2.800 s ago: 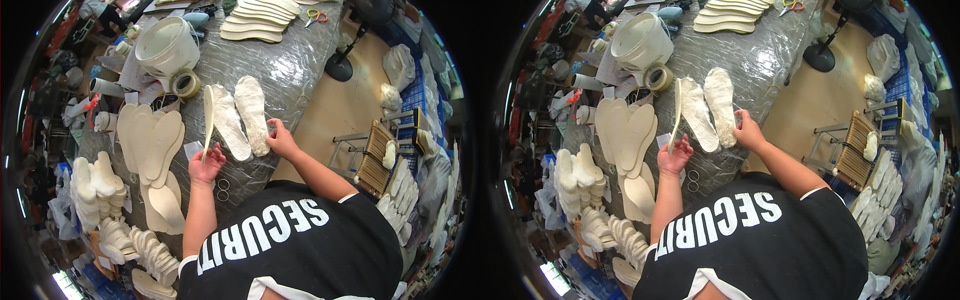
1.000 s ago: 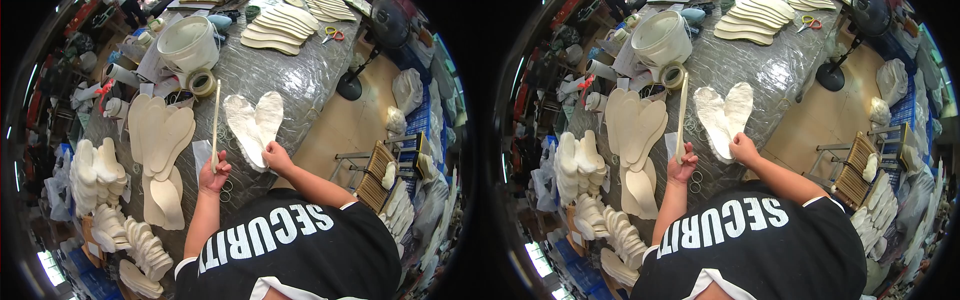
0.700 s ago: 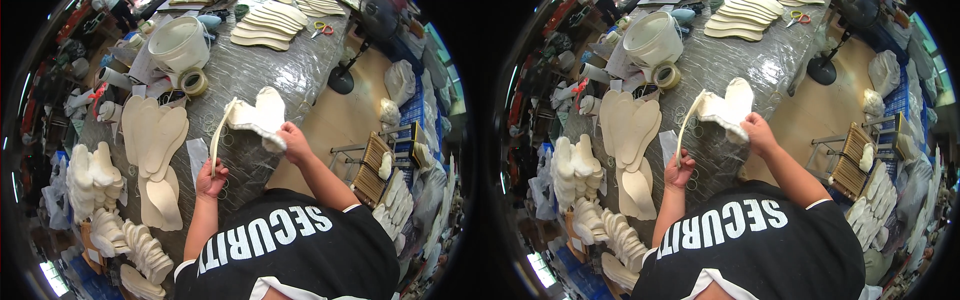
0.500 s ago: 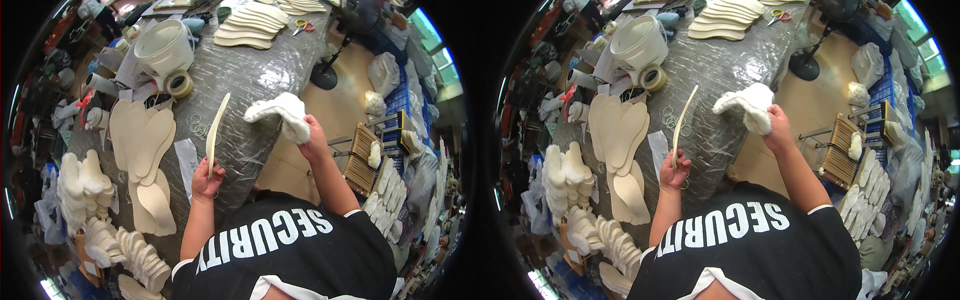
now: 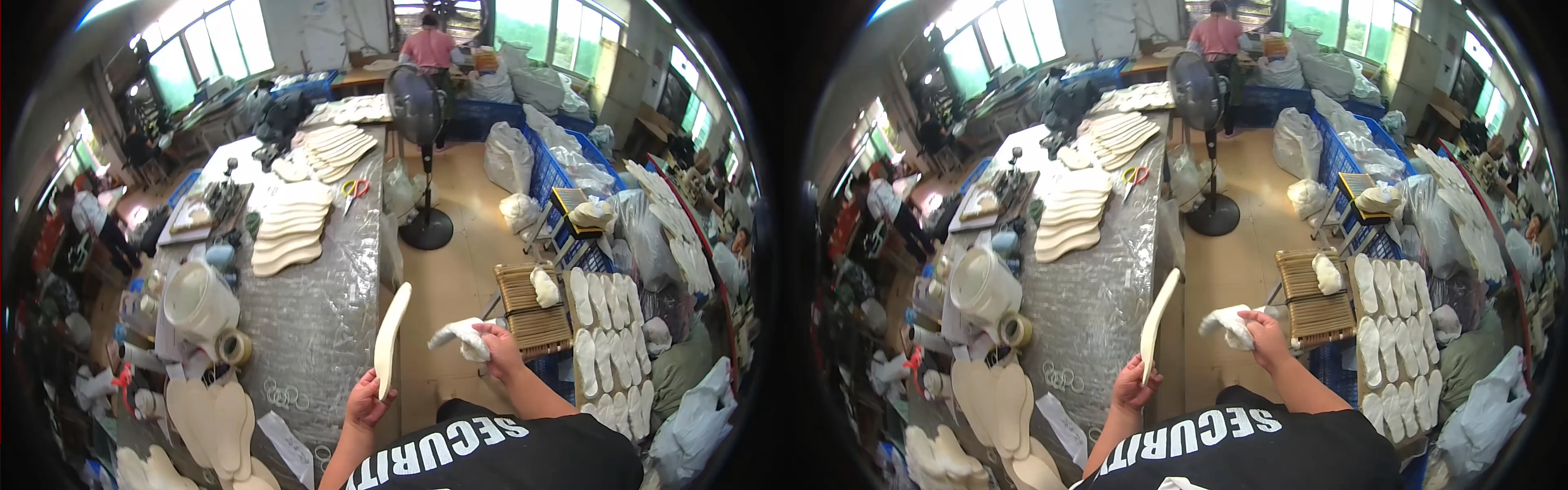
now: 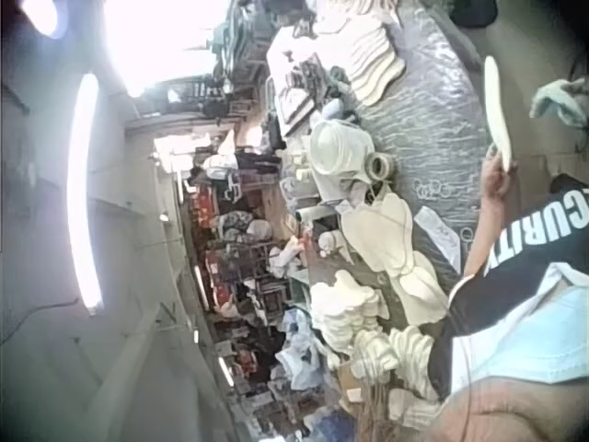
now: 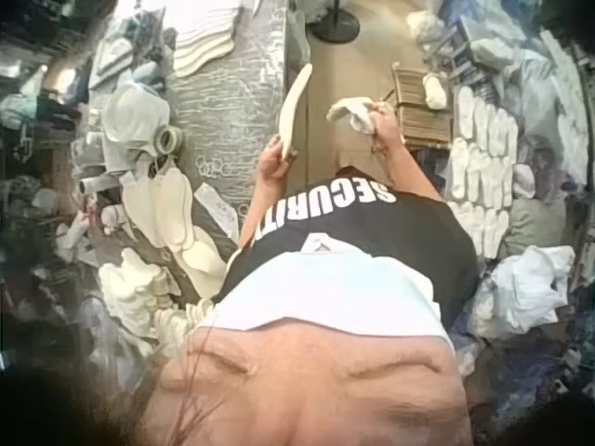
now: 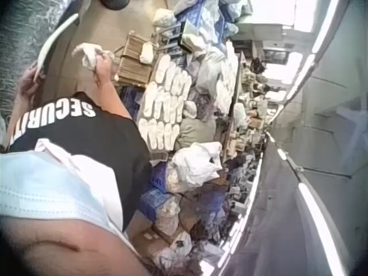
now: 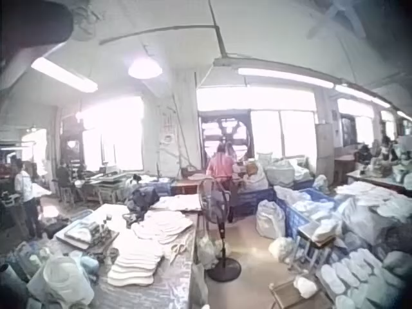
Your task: Sorting, counting, and preparing shoe insole components in a factory setting.
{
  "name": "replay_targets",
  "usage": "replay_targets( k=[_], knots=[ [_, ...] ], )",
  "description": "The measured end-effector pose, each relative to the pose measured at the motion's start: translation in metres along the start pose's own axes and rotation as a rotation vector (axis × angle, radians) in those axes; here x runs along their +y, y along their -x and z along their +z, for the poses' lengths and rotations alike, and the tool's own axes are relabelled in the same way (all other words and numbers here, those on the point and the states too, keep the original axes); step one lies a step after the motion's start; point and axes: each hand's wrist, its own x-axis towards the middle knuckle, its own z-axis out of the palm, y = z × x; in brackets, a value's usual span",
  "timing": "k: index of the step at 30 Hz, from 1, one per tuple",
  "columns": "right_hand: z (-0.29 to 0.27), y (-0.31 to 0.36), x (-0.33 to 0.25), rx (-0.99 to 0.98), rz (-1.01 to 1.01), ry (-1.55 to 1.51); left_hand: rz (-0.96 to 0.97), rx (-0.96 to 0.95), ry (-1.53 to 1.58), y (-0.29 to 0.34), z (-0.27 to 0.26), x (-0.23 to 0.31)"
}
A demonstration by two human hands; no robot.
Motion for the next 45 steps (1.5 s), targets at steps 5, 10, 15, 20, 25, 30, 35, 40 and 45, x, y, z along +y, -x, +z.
replay_targets(
  k=[5,10,15,20,25,30,35,40,45],
  knots=[
    [-0.048,-0.049,-0.021,0.061,0.059,-0.244,-0.090,-0.148,0.035,-0.088,0.002,0.007],
    [-0.091,-0.105,-0.079,0.145,-0.028,-0.266,-0.142,0.058,-0.084,-0.168,0.047,0.007],
    [-0.126,-0.174,-0.122,0.250,-0.165,-0.395,-0.215,0.056,-0.094,-0.239,0.062,0.025],
    [-0.126,-0.255,-0.142,0.302,-0.217,-0.540,-0.162,0.149,-0.347,-0.287,0.102,0.065],
    [-0.124,-0.334,-0.168,0.318,-0.230,-0.578,-0.175,0.102,-0.394,-0.366,0.111,0.101],
    [-0.118,-0.402,-0.197,0.267,-0.245,-0.659,-0.237,0.078,-0.527,-0.467,0.134,0.120],
    [-0.110,-0.445,-0.208,0.317,-0.324,-0.565,-0.271,0.084,-0.614,-0.542,0.199,0.120],
    [-0.142,-0.493,-0.216,0.392,-0.246,-0.551,-0.434,0.000,-0.577,-0.594,0.221,0.109],
    [-0.166,-0.565,-0.234,0.396,-0.084,-0.521,-0.360,0.102,-0.400,-0.617,0.204,0.112]
  ],
)
